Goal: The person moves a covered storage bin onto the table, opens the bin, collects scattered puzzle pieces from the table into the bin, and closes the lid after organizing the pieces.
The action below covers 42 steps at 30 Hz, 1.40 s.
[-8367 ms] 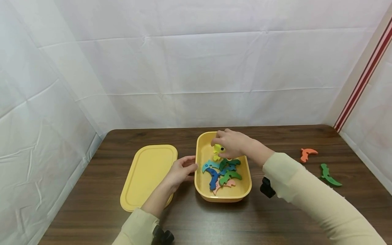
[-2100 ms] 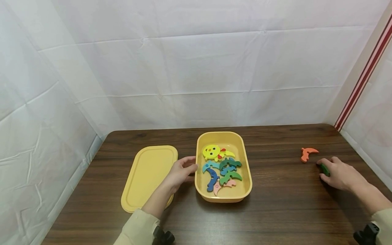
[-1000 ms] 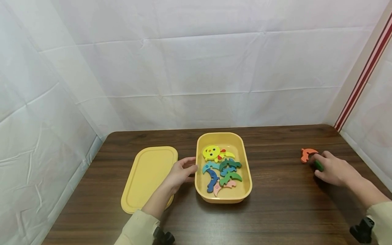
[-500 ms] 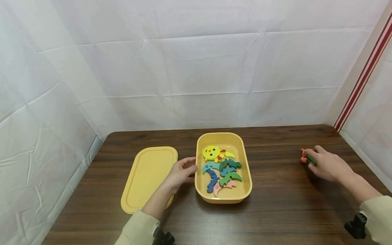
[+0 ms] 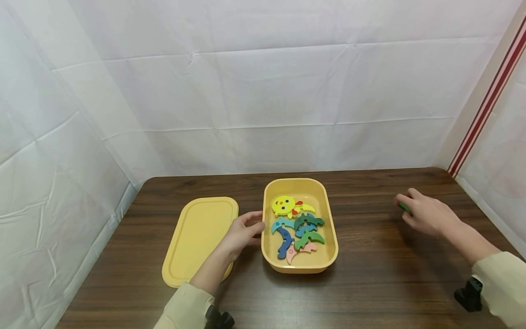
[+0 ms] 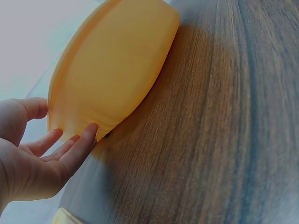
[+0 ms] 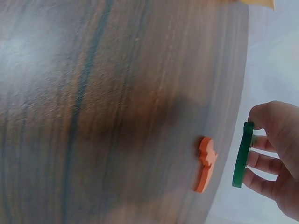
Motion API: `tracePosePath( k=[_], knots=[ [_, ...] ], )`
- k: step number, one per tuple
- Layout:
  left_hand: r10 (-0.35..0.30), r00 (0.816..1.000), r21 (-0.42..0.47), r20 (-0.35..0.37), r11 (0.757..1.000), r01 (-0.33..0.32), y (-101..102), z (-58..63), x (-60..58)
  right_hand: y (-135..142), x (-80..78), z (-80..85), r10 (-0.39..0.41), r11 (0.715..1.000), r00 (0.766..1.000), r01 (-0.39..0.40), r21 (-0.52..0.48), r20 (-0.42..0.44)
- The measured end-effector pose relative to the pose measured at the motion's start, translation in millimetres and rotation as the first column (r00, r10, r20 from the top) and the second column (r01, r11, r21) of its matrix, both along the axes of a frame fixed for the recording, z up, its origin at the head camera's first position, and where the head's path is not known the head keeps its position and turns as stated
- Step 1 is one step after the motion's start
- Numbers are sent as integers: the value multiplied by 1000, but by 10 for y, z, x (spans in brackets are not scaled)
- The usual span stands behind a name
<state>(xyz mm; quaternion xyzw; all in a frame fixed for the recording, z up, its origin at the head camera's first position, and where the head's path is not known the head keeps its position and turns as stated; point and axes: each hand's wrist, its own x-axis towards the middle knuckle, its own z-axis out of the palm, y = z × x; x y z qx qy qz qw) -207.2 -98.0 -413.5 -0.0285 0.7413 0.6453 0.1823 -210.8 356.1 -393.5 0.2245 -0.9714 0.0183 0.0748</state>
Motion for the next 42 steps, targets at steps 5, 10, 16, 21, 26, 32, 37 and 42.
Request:
tracePosePath(
  k=[5, 10, 16, 21, 26, 32, 37, 42],
  knots=[
    [0, 1000, 1, 1, 1000, 0, -2, 3, 4, -81, -42, 70, 35, 999, 999, -35, 19, -33],
    [2, 1000, 4, 3, 1000, -2, -2, 4, 0, -171, -77, 155, 42, 999, 999, -42, 32, -21],
    [9, 1000, -1, 7, 1000, -9, 2, 13, 3, -264, -141, 194, 72, 997, 997, -72, 16, -15],
    [15, 1000, -11, 11, 1000, -15, 8, 30, 10, -369, -188, 215, 83, 996, 996, -83, 18, -18],
    [16, 1000, -21, 13, 1000, -16, 11, 35, 17, -490, -234, 235, 99, 995, 995, -98, 33, -17],
    [12, 1000, -18, 11, 1000, -12, 12, 32, 20, -618, -291, 283, 103, 994, 995, -103, 32, 2],
    [9, 1000, -20, 13, 1000, -9, 9, 32, 16, -725, -337, 325, 120, 992, 993, -120, 28, 0],
    [11, 1000, -19, 11, 1000, -10, 7, 26, 14, -845, -379, 364, 157, 987, 987, -156, 28, -17]
  ],
)
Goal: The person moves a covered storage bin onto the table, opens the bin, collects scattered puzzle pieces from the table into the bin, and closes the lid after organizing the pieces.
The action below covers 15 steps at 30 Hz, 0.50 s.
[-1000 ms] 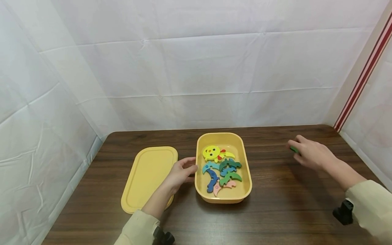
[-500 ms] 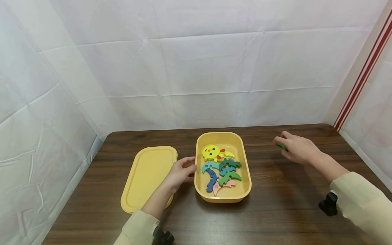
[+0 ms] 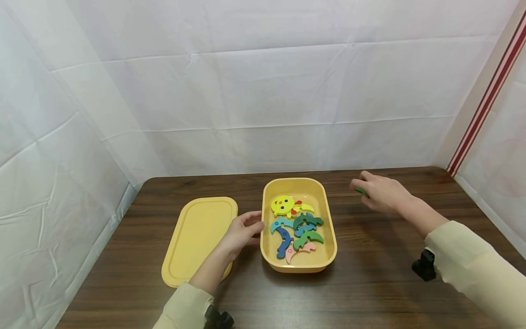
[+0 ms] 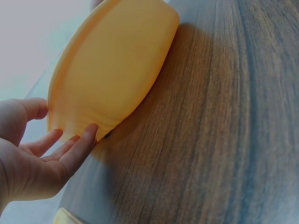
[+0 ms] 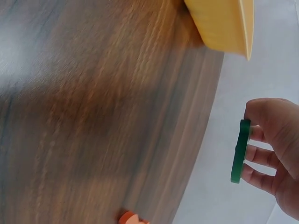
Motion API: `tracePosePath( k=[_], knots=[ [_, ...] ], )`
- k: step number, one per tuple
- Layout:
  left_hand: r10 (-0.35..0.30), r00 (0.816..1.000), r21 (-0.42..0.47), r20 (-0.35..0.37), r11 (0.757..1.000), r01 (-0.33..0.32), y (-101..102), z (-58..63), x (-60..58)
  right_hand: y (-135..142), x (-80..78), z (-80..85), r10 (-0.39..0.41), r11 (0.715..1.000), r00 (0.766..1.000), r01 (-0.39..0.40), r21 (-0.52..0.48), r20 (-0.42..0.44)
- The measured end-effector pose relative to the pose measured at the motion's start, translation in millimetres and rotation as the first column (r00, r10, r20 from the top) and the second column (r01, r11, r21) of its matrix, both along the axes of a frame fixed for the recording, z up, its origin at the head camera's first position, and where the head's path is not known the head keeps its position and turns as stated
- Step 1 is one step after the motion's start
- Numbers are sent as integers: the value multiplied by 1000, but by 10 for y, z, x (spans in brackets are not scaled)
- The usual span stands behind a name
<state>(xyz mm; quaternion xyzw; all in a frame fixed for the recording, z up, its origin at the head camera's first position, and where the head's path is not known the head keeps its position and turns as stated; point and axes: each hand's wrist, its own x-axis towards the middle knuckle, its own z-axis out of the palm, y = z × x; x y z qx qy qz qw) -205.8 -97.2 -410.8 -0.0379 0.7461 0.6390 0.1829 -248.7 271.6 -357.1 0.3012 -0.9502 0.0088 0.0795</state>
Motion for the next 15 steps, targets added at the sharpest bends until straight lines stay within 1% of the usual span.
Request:
tracePosePath(
  k=[2, 9, 15],
  knots=[
    [1, 1000, 1, -4, 1000, -1, 1, -6, 0, -46, -13, 16, 11, 1000, 1000, -11, 3, -5],
    [-9, 999, 49, -37, 999, 11, 1, -45, 1, -194, -35, 63, 49, 999, 998, -49, 2, -40],
    [-14, 999, 53, -29, 998, 15, 2, -44, -5, -334, -1, 105, 87, 996, 995, -87, 4, -42]
  ],
)
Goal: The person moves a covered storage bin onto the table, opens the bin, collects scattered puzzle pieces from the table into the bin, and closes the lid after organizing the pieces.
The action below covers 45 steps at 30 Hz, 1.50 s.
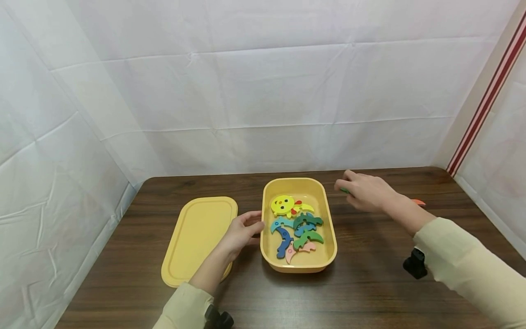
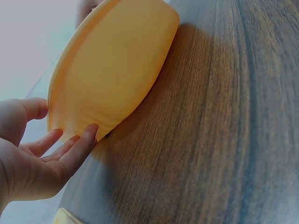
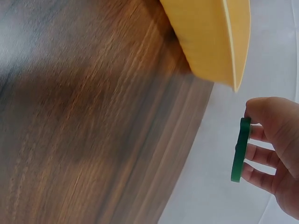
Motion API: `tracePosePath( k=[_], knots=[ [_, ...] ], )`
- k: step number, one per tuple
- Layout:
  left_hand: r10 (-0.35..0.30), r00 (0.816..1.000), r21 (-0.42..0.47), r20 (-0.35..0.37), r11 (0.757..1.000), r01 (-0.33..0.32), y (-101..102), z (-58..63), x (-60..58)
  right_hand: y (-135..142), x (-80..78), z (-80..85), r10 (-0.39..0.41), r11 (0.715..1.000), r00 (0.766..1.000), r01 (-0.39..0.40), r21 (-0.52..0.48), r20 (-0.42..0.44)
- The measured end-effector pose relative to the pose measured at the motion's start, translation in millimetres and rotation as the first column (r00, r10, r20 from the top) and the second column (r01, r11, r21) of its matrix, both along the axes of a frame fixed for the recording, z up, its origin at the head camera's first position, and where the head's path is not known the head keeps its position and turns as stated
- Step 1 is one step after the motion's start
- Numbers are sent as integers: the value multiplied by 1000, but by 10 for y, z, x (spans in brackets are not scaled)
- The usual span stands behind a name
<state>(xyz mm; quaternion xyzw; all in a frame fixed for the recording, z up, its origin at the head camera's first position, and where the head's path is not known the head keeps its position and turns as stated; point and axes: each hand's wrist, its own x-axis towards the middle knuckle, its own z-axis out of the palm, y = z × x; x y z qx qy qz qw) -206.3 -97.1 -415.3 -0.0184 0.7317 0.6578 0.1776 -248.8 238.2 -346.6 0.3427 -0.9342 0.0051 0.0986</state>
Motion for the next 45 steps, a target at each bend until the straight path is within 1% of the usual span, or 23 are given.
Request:
tracePosePath(
  k=[3, 10, 13, 14, 21, 27, 38, 41, 45],
  knots=[
    [-10, 1000, -4, 6, 1000, 10, 5, 53, 19, -66, 19, 9, 16, 1000, 1000, -16, 3, 2],
    [-16, 1000, -33, 19, 999, 16, 49, 321, 151, -186, 75, 32, 50, 999, 999, -49, 21, -10],
    [-13, 1000, -35, 20, 999, 14, 59, 365, 178, -235, 102, 45, 67, 998, 998, -67, 21, -19],
    [-13, 1000, -35, 20, 999, 14, 60, 364, 177, -252, 110, 48, 74, 997, 997, -74, 21, -21],
    [8, 1000, -41, 18, 999, -8, 25, 32, 0, -383, 172, 54, 132, 991, 990, -130, 45, -42],
    [14, 1000, -41, 19, 999, -14, 31, 38, 3, -485, 246, 66, 174, 983, 984, -172, 65, -28],
    [5, 1000, -27, 20, 1000, -5, 20, 32, 1, -624, 374, 33, 246, 968, 969, -245, 49, -16],
    [-2, 1000, -24, 23, 1000, 3, 18, 67, 14, -667, 403, 30, 268, 963, 963, -268, 39, -11],
    [-15, 1000, -26, 22, 1000, 16, 25, 189, 71, -716, 431, 29, 297, 954, 955, -296, 47, -10]
  ],
)
